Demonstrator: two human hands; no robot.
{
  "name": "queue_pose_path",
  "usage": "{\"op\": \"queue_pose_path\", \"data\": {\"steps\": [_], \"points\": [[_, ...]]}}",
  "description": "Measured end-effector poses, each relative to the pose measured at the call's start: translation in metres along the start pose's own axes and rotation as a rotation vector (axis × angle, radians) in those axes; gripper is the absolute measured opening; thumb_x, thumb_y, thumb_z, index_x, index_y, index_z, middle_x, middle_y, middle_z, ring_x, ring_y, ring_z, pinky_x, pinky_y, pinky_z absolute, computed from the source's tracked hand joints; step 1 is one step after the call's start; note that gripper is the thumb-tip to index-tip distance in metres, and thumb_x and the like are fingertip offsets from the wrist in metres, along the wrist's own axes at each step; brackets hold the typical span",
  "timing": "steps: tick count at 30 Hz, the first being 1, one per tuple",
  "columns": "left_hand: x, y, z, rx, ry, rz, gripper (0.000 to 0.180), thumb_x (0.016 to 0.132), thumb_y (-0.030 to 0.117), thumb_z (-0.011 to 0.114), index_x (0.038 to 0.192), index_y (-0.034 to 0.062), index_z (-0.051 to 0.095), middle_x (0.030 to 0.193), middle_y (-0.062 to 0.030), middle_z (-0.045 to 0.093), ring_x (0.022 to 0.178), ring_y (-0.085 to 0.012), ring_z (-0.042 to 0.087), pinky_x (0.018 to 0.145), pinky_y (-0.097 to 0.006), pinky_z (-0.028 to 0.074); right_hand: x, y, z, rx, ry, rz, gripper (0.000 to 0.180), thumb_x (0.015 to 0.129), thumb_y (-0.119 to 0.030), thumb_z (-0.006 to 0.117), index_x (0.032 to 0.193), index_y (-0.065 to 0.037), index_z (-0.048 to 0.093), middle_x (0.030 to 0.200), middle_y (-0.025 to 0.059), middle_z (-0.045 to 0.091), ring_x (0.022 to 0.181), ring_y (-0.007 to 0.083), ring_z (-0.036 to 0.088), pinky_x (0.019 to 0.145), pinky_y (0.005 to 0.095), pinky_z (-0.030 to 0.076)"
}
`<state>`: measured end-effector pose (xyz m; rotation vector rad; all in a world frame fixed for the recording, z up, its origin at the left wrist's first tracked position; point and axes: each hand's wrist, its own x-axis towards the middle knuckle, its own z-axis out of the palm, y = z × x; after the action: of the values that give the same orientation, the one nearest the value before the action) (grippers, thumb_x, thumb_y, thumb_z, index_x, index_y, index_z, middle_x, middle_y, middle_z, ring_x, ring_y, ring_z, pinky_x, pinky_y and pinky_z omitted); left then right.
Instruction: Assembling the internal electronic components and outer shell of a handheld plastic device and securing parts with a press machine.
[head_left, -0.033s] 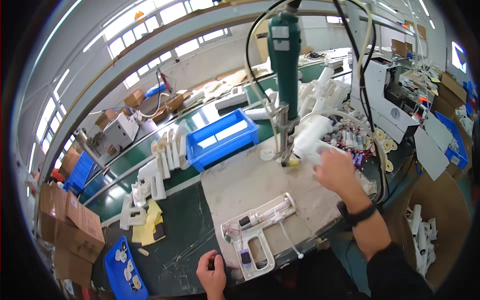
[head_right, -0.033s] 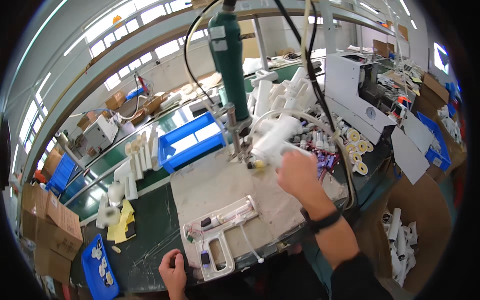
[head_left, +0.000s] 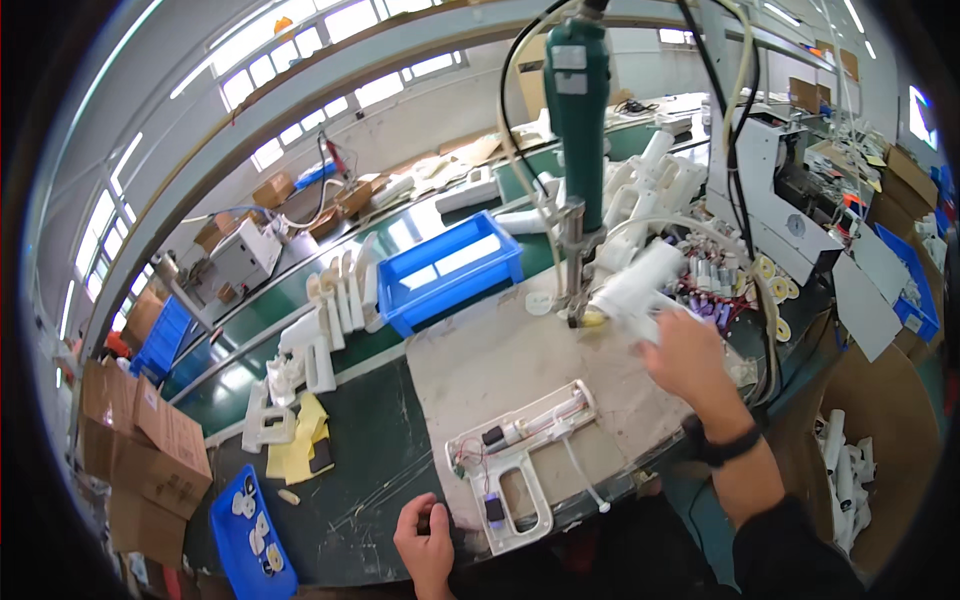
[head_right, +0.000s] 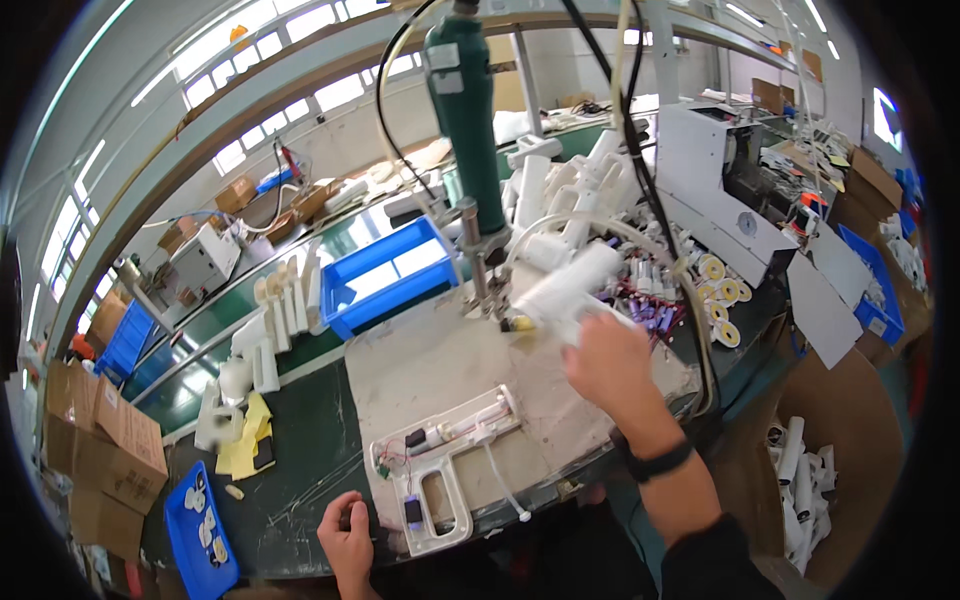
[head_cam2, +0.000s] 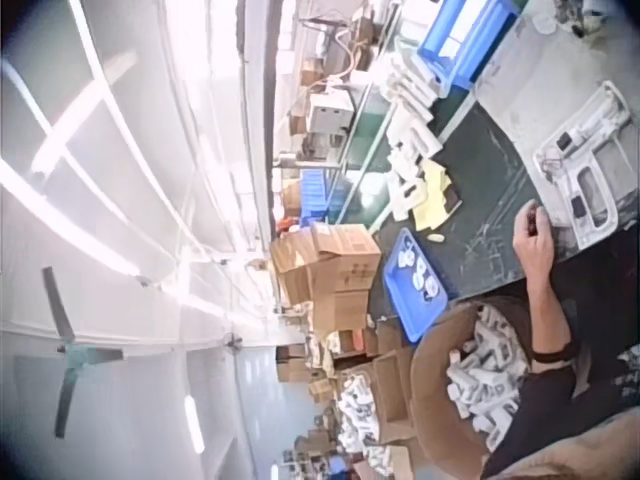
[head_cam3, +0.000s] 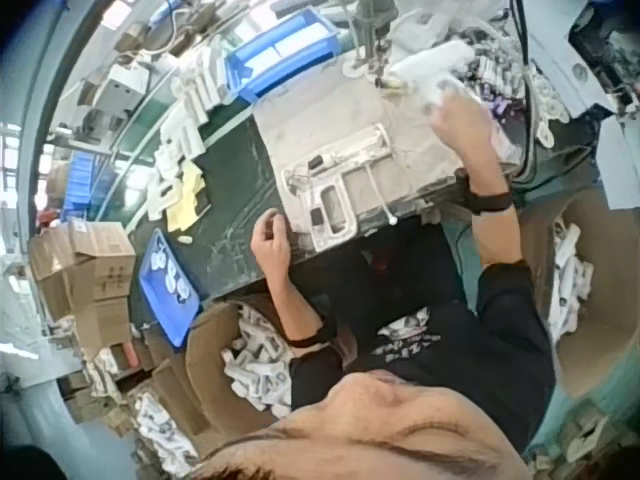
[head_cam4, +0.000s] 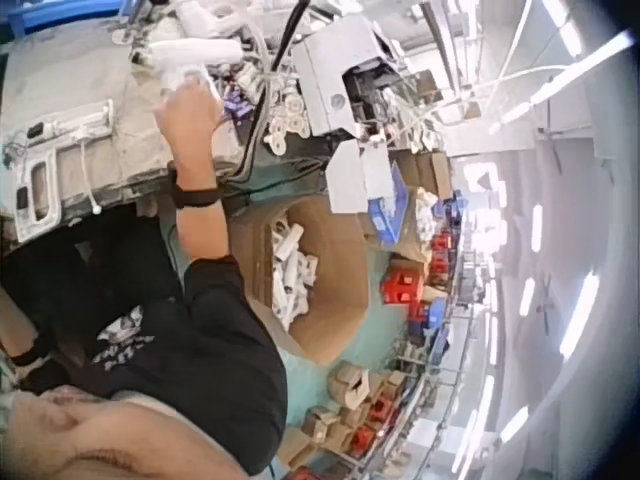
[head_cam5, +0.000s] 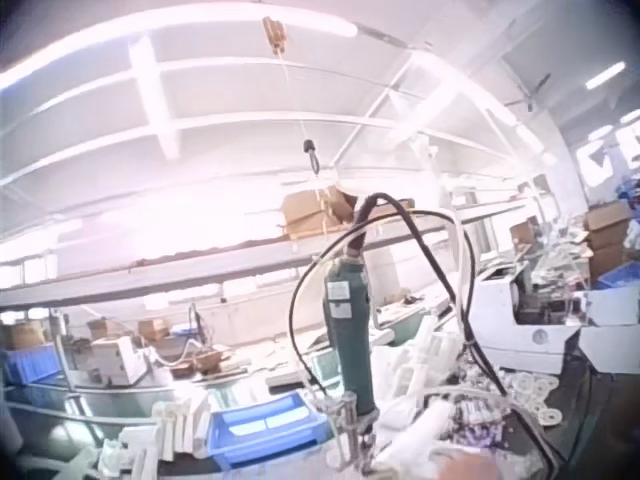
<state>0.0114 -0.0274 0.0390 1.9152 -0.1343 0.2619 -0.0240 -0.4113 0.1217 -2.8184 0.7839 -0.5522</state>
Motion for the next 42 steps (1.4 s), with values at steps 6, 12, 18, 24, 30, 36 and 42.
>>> {"op": "queue_pose_path", "data": {"steps": [6, 12, 18, 24, 30, 36, 42], "points": [[-0.017, 0.061, 0.001, -0.122, -0.225, 0.274, 0.028, 0.082, 0.002, 0.062, 0.109, -0.0033, 0.064, 0.111, -0.0122, 0.063, 0.098, -0.0189, 0.061, 0.082, -0.03, 0.049, -0.14, 0.005, -0.036, 0.407, 0.09, 0.047, 0.036, 0.075, -0.022, 0.073, 0.1, 0.0, 0.06, 0.095, 0.02, 0.062, 0.087, 0.0377, 0.062, 0.074, 0.0435, 0.051], [-0.071, 0.063, 0.031, -0.528, -0.67, 0.344, 0.066, 0.085, 0.019, 0.072, 0.139, -0.0028, 0.042, 0.127, -0.0146, 0.056, 0.11, -0.0257, 0.058, 0.091, -0.039, 0.048, -0.188, -0.05, -0.041, 0.595, 0.209, -0.396, 0.043, 0.067, -0.021, 0.083, 0.095, 0.0, 0.059, 0.083, 0.014, 0.061, 0.071, 0.0292, 0.062, 0.062, 0.0375, 0.05], [-0.087, 0.059, 0.031, -0.491, -0.696, -0.041, 0.033, 0.088, 0.008, 0.06, 0.12, 0.0013, 0.06, 0.116, -0.0119, 0.063, 0.115, -0.0277, 0.057, 0.099, -0.04, 0.042, -0.182, -0.072, -0.042, 0.775, 0.178, -0.67, 0.026, 0.087, -0.012, 0.063, 0.106, 0.006, 0.059, 0.098, 0.0213, 0.062, 0.083, 0.0357, 0.064, 0.071, 0.0395, 0.053], [-0.052, 0.098, -0.011, -0.834, -0.722, -0.368, 0.043, 0.081, 0.002, 0.062, 0.124, 0.0003, 0.054, 0.114, -0.0188, 0.064, 0.101, -0.0299, 0.062, 0.082, -0.038, 0.05, -0.111, -0.05, -0.068, 0.461, 0.372, -0.757, 0.068, 0.064, -0.032, 0.086, 0.119, -0.005, 0.056, 0.119, 0.0181, 0.056, 0.107, 0.0386, 0.056, 0.085, 0.0443, 0.047], [-0.03, 0.072, 0.008, -0.961, -0.956, -0.54, 0.055, 0.085, -0.007, 0.054, 0.137, -0.0034, 0.039, 0.12, -0.0255, 0.06, 0.086, -0.0286, 0.067, 0.071, -0.035, 0.056, -0.068, -0.016, -0.041, 0.508, -0.024, -0.795, 0.07, 0.059, -0.022, 0.086, 0.121, -0.006, 0.059, 0.12, 0.0146, 0.058, 0.112, 0.0334, 0.056, 0.094, 0.0428, 0.044], [0.01, 0.064, -0.008, -0.436, -0.338, -0.047, 0.039, 0.094, 0.009, 0.053, 0.131, -0.0044, 0.047, 0.116, -0.018, 0.063, 0.094, -0.0209, 0.065, 0.077, -0.034, 0.055, -0.05, -0.011, -0.018, 0.611, 0.024, -0.544, 0.068, 0.06, -0.024, 0.087, 0.118, -0.002, 0.06, 0.118, 0.0178, 0.059, 0.109, 0.0347, 0.058, 0.093, 0.0407, 0.047], [0.05, 0.042, 0.009, -0.306, -0.315, -0.13, 0.041, 0.096, 0.013, 0.057, 0.131, -0.0045, 0.047, 0.128, -0.0169, 0.057, 0.112, -0.0174, 0.056, 0.094, -0.028, 0.044, -0.024, -0.028, -0.011, 0.629, -0.099, -0.577, 0.068, 0.062, -0.023, 0.087, 0.12, -0.001, 0.059, 0.121, 0.0194, 0.057, 0.11, 0.0364, 0.057, 0.093, 0.0389, 0.047]]}}
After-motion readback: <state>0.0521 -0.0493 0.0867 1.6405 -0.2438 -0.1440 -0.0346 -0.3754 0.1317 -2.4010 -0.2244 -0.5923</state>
